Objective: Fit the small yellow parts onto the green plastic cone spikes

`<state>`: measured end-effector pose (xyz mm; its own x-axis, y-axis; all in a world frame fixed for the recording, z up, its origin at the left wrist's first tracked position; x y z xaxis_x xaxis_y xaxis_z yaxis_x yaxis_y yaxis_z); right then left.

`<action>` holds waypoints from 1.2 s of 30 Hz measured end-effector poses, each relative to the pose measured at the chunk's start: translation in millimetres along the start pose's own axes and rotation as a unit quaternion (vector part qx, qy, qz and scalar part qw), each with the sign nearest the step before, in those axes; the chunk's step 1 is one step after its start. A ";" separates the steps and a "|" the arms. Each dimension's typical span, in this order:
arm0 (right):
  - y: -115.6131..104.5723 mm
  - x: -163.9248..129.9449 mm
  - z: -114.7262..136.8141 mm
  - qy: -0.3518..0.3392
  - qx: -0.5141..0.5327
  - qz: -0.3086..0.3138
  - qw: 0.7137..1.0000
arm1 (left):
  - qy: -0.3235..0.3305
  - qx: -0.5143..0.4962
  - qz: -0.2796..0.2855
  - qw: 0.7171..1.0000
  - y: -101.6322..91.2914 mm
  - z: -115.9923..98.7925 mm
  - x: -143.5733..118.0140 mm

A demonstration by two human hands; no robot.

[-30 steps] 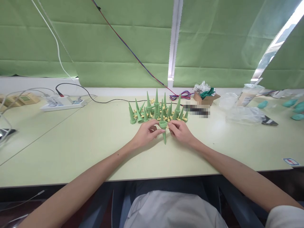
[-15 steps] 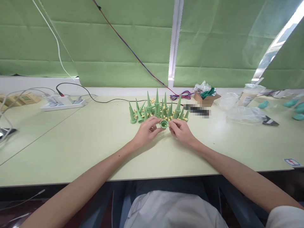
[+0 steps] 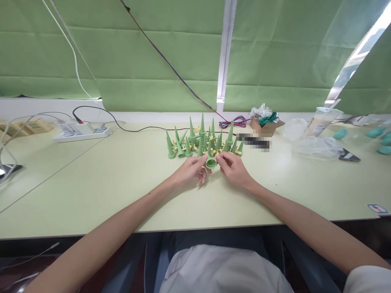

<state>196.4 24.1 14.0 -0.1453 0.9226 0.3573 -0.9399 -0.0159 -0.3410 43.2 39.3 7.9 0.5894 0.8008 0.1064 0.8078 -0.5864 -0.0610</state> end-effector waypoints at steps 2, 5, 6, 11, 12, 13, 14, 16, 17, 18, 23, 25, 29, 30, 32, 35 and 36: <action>1.0 -0.3 -0.5 0.001 -0.005 0.004 1.000 | 0.002 -0.004 -0.001 1.000 -1.5 1.3 -0.5; 1.0 -0.3 0.2 0.000 -0.013 0.007 1.000 | 0.011 -0.013 -0.003 1.000 -3.2 0.4 -2.0; 0.9 -0.4 0.7 0.000 -0.017 0.008 1.000 | 0.016 -0.012 -0.001 1.000 -3.3 -0.8 -2.6; 1.4 -1.4 3.5 -0.005 -0.038 0.015 0.999 | 0.045 0.077 0.017 0.996 -1.4 -8.9 -6.6; 1.5 -1.5 3.9 -0.008 -0.042 0.015 0.999 | 0.051 0.101 0.016 0.993 -1.1 -10.5 -7.3; 1.6 -1.6 4.3 -0.010 -0.046 0.014 0.999 | 0.058 0.124 0.013 0.990 -0.8 -12.1 -7.9; 1.5 -1.6 4.6 -0.012 -0.050 0.013 0.999 | 0.068 0.149 0.008 0.986 -0.5 -13.7 -8.3; 1.4 -1.2 4.8 -0.013 -0.055 0.010 0.998 | 0.110 0.210 -0.009 0.971 -0.5 -18.3 -8.5; 1.4 -0.8 4.6 -0.011 -0.055 0.010 0.998 | 0.141 0.244 -0.019 0.959 -0.8 -21.0 -8.6; 1.4 -0.3 4.2 -0.008 -0.052 0.011 0.999 | 0.177 0.279 -0.027 0.944 -0.8 -23.5 -8.8; 2.2 2.1 0.1 0.013 -0.034 0.018 0.999 | 0.303 0.403 -0.029 0.863 -0.8 -23.3 -9.1; 1.7 2.8 -1.8 0.019 -0.032 0.010 0.999 | 0.305 0.416 -0.040 0.856 -2.7 -20.3 -7.7; -2.1 3.6 -5.5 0.037 -0.022 -0.026 0.999 | 0.260 0.391 -0.097 0.877 -8.0 -19.2 -5.4; -3.4 3.6 -6.0 0.037 -0.021 -0.037 0.998 | 0.240 0.373 -0.112 0.889 -9.6 -19.3 -5.1; -5.8 3.7 -6.5 0.033 -0.019 -0.053 0.998 | 0.185 0.318 -0.122 0.922 -11.8 -17.4 -4.1; -7.4 3.5 -5.7 0.022 -0.019 -0.062 0.998 | 0.086 0.204 -0.080 0.972 -9.8 -9.0 -2.4; -7.2 3.3 -4.8 0.017 -0.021 -0.059 0.998 | 0.055 0.162 -0.061 0.983 -8.1 -5.6 -2.1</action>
Point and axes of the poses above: each hand's wrist, its own x-axis towards the middle knuckle, its own y-axis out of the palm, z = x × y, the point moved 5 cm from there along x, towards the middle knuckle, and after that the axes turned 8 degrees about y, right-handed, at the moved point
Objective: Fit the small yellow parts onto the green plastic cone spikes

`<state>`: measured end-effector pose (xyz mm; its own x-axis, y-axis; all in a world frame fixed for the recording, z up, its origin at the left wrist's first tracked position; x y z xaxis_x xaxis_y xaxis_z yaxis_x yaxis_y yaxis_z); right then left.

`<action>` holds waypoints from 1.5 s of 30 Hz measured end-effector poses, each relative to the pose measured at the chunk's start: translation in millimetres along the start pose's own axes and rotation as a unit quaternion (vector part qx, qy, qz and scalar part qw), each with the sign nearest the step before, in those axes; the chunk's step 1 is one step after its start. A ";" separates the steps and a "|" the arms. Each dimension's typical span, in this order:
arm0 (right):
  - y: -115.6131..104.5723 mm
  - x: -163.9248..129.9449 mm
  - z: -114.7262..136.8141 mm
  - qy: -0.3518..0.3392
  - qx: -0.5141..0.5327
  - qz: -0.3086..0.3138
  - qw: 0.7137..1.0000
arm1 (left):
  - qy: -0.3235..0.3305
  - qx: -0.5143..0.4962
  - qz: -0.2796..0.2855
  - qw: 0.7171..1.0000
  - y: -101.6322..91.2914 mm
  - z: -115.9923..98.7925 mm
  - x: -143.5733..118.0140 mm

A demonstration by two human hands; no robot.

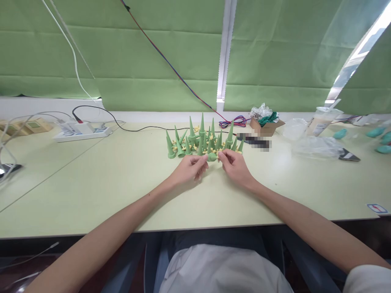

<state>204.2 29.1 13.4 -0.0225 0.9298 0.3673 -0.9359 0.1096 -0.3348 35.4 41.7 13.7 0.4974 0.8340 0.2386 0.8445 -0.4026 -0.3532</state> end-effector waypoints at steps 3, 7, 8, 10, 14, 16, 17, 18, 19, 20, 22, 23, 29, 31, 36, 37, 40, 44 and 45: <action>2.1 -1.8 3.9 -0.018 -0.006 0.018 1.000 | -0.059 -0.105 0.040 0.992 6.6 5.8 -1.1; 5.0 -4.3 7.4 -0.024 -0.005 0.046 0.999 | -0.072 -0.142 0.058 0.986 8.3 7.5 -1.3; 5.1 -4.6 7.9 -0.025 -0.007 0.048 0.999 | -0.069 -0.142 0.060 0.986 7.9 6.8 -1.5; 4.7 -5.0 8.7 -0.029 -0.014 0.047 0.998 | -0.058 -0.136 0.063 0.987 6.7 4.0 -2.3; 4.6 -5.0 8.3 -0.030 -0.018 0.050 0.998 | -0.022 -0.069 0.046 0.996 3.9 -3.8 -4.7; 5.4 -4.8 7.3 -0.023 -0.012 0.061 0.998 | 0.007 -0.015 0.022 1.000 2.3 -7.3 -5.3; 5.8 -4.6 6.8 -0.019 -0.007 0.067 0.998 | 0.024 0.007 0.010 1.000 1.7 -8.7 -5.3; 6.1 -4.4 6.3 -0.016 -0.002 0.073 0.997 | 0.044 0.027 -0.004 0.999 1.0 -9.8 -5.2; 6.4 -4.2 5.9 -0.012 0.004 0.077 0.997 | 0.066 0.045 -0.017 0.997 0.3 -10.7 -4.9; 6.6 -3.9 5.6 -0.010 0.011 0.082 0.996 | 0.089 0.064 -0.030 0.994 -0.3 -11.3 -4.7; 6.8 -3.1 5.2 -0.005 0.029 0.090 0.995 | 0.143 0.102 -0.050 0.983 -1.3 -12.9 -4.6; 7.0 -2.7 5.0 -0.003 0.038 0.094 0.995 | 0.174 0.123 -0.056 0.975 -1.4 -14.1 -5.1; 9.5 -0.4 3.6 0.009 0.067 0.106 0.992 | 0.306 0.245 -0.052 0.919 1.9 -21.6 -10.7; 9.2 -0.4 3.5 0.008 0.068 0.097 0.993 | 0.298 0.248 -0.051 0.921 2.0 -21.4 -10.0; 3.5 -0.7 3.4 0.010 0.054 0.047 0.997 | 0.153 0.120 -0.079 0.978 -4.7 -13.2 -2.9; 2.1 -0.8 3.5 0.008 0.049 0.038 0.998 | 0.114 0.080 -0.063 0.988 -4.1 -10.3 -1.4; 0.2 -1.3 4.5 -0.006 0.036 0.032 0.999 | 0.018 -0.044 0.007 0.999 1.2 -2.8 0.8; 4.0 -3.4 5.8 -0.024 0.031 0.060 0.997 | -0.044 -0.183 0.071 0.980 8.7 2.0 0.0; 5.1 -4.1 6.1 -0.027 0.030 0.067 0.997 | -0.047 -0.202 0.079 0.975 9.8 2.1 -0.5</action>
Point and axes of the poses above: each hand's wrist, its own x-axis towards the middle knuckle, its own y-axis out of the palm, z = x × y, the point moved 5 cm from there along x, towards the middle knuckle, and after that the axes turned 8 degrees about y, right-handed, at the moved point
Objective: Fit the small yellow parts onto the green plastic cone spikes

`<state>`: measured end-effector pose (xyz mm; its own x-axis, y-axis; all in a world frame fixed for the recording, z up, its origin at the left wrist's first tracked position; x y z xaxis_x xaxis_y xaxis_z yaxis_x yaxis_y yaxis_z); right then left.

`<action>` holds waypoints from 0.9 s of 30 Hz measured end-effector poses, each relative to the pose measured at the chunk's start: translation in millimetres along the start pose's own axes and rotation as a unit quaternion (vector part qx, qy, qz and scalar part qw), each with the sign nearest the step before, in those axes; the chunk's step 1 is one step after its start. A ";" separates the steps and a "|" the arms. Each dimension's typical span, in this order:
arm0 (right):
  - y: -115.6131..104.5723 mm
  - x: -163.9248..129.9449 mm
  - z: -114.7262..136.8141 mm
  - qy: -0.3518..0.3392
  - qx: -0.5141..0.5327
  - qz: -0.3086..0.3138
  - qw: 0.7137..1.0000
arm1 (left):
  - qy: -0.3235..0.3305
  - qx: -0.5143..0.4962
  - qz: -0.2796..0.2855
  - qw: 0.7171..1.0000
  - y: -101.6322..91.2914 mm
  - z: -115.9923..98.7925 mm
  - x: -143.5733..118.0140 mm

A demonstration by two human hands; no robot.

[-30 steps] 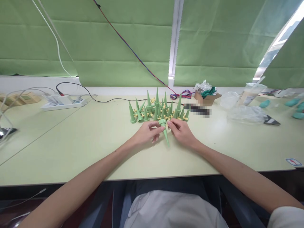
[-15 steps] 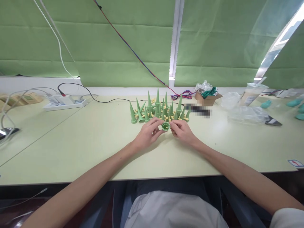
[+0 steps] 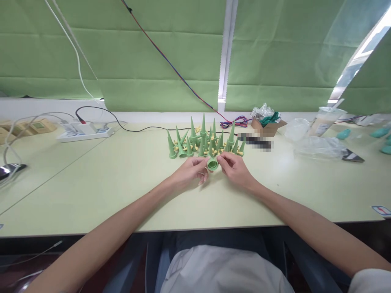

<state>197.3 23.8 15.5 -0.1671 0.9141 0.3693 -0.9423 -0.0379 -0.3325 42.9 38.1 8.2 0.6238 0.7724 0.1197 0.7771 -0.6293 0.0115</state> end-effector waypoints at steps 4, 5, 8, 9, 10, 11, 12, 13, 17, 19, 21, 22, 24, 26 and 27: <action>2.1 -1.7 1.0 0.000 -0.008 0.018 1.000 | 0.010 -0.008 0.008 1.000 0.0 -2.3 -2.3; 2.3 -2.1 1.4 0.000 -0.011 0.021 1.000 | 0.014 0.011 0.009 1.000 -0.6 -3.7 -3.0; 2.7 -2.5 2.4 -0.001 -0.027 0.027 0.999 | 0.038 0.105 0.009 0.994 -2.0 -8.8 -5.4; 2.8 -2.4 2.5 -0.002 -0.033 0.027 0.999 | 0.050 0.141 0.006 0.989 -2.2 -10.5 -6.0; 2.8 -2.2 2.6 -0.002 -0.038 0.026 0.999 | 0.065 0.175 -0.001 0.982 -2.2 -12.0 -6.5; 2.9 -1.9 2.4 -0.001 -0.042 0.026 0.999 | 0.086 0.207 -0.012 0.975 -2.3 -13.9 -6.9; 2.9 -1.6 2.0 0.002 -0.045 0.026 0.999 | 0.113 0.238 -0.025 0.964 -2.2 -16.0 -7.2; 3.0 -1.2 1.4 0.006 -0.045 0.026 0.999 | 0.146 0.270 -0.038 0.951 -1.7 -18.3 -7.6; 3.4 -0.1 -0.9 0.023 -0.035 0.024 0.999 | 0.263 0.377 -0.058 0.886 1.7 -23.9 -9.2; 3.6 0.0 -1.7 0.027 -0.025 0.014 0.999 | 0.287 0.408 -0.062 0.864 0.9 -23.5 -9.0; 3.8 0.0 -2.6 0.031 -0.016 -0.001 0.999 | 0.298 0.427 -0.075 0.850 -1.6 -22.5 -8.6; 3.9 0.1 -3.3 0.033 -0.013 -0.009 0.999 | 0.298 0.433 -0.083 0.846 -3.0 -22.0 -8.4; 3.9 0.3 -4.9 0.038 -0.006 -0.021 0.999 | 0.291 0.441 -0.102 0.843 -5.2 -21.2 -8.0; 3.1 0.7 -6.6 0.043 0.000 -0.032 0.999 | 0.270 0.436 -0.124 0.850 -6.8 -21.0 -7.7; 2.5 0.8 -7.3 0.046 0.003 -0.037 0.998 | 0.253 0.426 -0.134 0.858 -7.4 -21.0 -7.6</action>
Point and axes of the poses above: each hand's wrist, its own x-axis towards the middle knuckle, its own y-axis out of the palm, z = x × y, the point moved 5 cm from there along x, towards the middle knuckle, and after that the axes turned 8 degrees about y, right-handed, at the moved point
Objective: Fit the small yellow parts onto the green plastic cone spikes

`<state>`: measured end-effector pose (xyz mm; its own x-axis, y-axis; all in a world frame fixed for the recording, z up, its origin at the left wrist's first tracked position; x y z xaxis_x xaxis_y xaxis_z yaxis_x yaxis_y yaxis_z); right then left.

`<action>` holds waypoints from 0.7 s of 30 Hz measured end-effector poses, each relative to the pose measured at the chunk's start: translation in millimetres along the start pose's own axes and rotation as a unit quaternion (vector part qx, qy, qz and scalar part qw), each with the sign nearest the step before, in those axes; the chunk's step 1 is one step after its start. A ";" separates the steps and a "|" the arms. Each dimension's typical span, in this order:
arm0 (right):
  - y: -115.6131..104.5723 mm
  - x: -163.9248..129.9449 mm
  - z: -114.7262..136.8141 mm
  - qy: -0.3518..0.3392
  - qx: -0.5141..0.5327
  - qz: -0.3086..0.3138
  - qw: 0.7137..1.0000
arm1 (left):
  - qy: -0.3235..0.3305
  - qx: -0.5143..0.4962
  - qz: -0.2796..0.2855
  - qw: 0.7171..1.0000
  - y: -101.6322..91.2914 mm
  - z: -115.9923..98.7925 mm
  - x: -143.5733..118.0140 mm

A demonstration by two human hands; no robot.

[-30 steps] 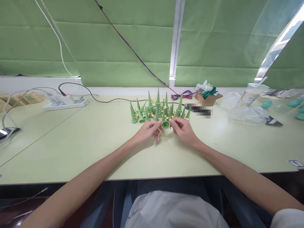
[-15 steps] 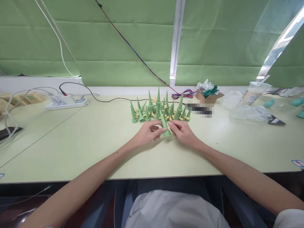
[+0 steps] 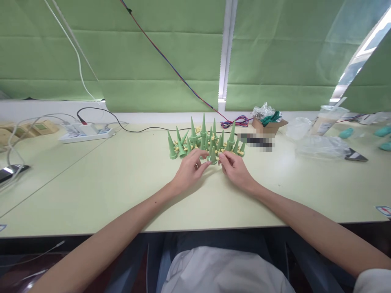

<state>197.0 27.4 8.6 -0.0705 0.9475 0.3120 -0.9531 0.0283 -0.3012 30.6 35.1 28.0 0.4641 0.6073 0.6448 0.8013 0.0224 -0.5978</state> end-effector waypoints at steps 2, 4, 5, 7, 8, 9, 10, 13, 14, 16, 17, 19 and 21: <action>-1.2 0.3 -0.7 0.002 0.006 -0.007 1.000 | -0.054 -0.030 -0.004 0.998 -1.0 1.0 0.2; -1.7 0.1 -0.5 -0.001 0.007 -0.008 1.000 | -0.111 -0.072 -0.005 0.991 -2.1 2.1 0.1; -1.6 -0.1 -0.2 -0.003 0.006 -0.007 1.000 | -0.134 -0.095 -0.002 0.986 -2.3 2.6 0.0; -1.1 -0.7 0.2 -0.007 0.003 -0.004 1.000 | -0.167 -0.139 0.017 0.976 -0.7 4.0 -0.3; -0.8 -1.0 0.3 -0.010 0.002 -0.003 1.000 | -0.181 -0.160 0.034 0.970 1.4 5.1 -0.9; -0.5 -1.3 0.3 -0.012 0.001 -0.003 1.000 | -0.196 -0.182 0.055 0.962 4.3 6.6 -1.8; -0.3 -1.6 0.2 -0.014 0.000 -0.002 1.000 | -0.214 -0.207 0.075 0.952 8.0 8.3 -3.3; 0.4 -2.4 -0.1 -0.021 -0.008 0.003 1.000 | -0.278 -0.284 0.112 0.911 18.9 13.9 -9.9; 0.7 -2.6 -0.2 -0.021 -0.011 0.006 1.000 | -0.292 -0.305 0.115 0.899 21.5 14.9 -11.7; 1.2 -2.9 -0.1 -0.022 -0.018 0.013 1.000 | -0.300 -0.330 0.115 0.887 24.3 15.5 -13.7; 1.3 -3.0 0.1 -0.023 -0.022 0.015 0.999 | -0.297 -0.339 0.113 0.886 24.7 15.0 -13.8; 1.1 -3.4 1.0 -0.028 -0.029 0.017 0.999 | -0.283 -0.350 0.110 0.886 24.0 13.3 -12.8; 0.6 -3.8 2.5 -0.037 -0.039 0.016 0.998 | -0.272 -0.356 0.103 0.888 22.0 11.3 -11.1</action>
<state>196.0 23.0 9.5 -0.1252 0.9219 0.3667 -0.9245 0.0257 -0.3803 38.8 37.8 2.4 0.5318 0.8389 0.1157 0.8465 -0.5230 -0.0994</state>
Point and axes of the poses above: each hand's wrist, its own x-axis towards the middle knuckle, its own y-axis out of the palm, z = x × y, the point moved 5 cm from there along x, towards the middle knuckle, and after that the axes turned 8 degrees about y, right-handed, at the moved point
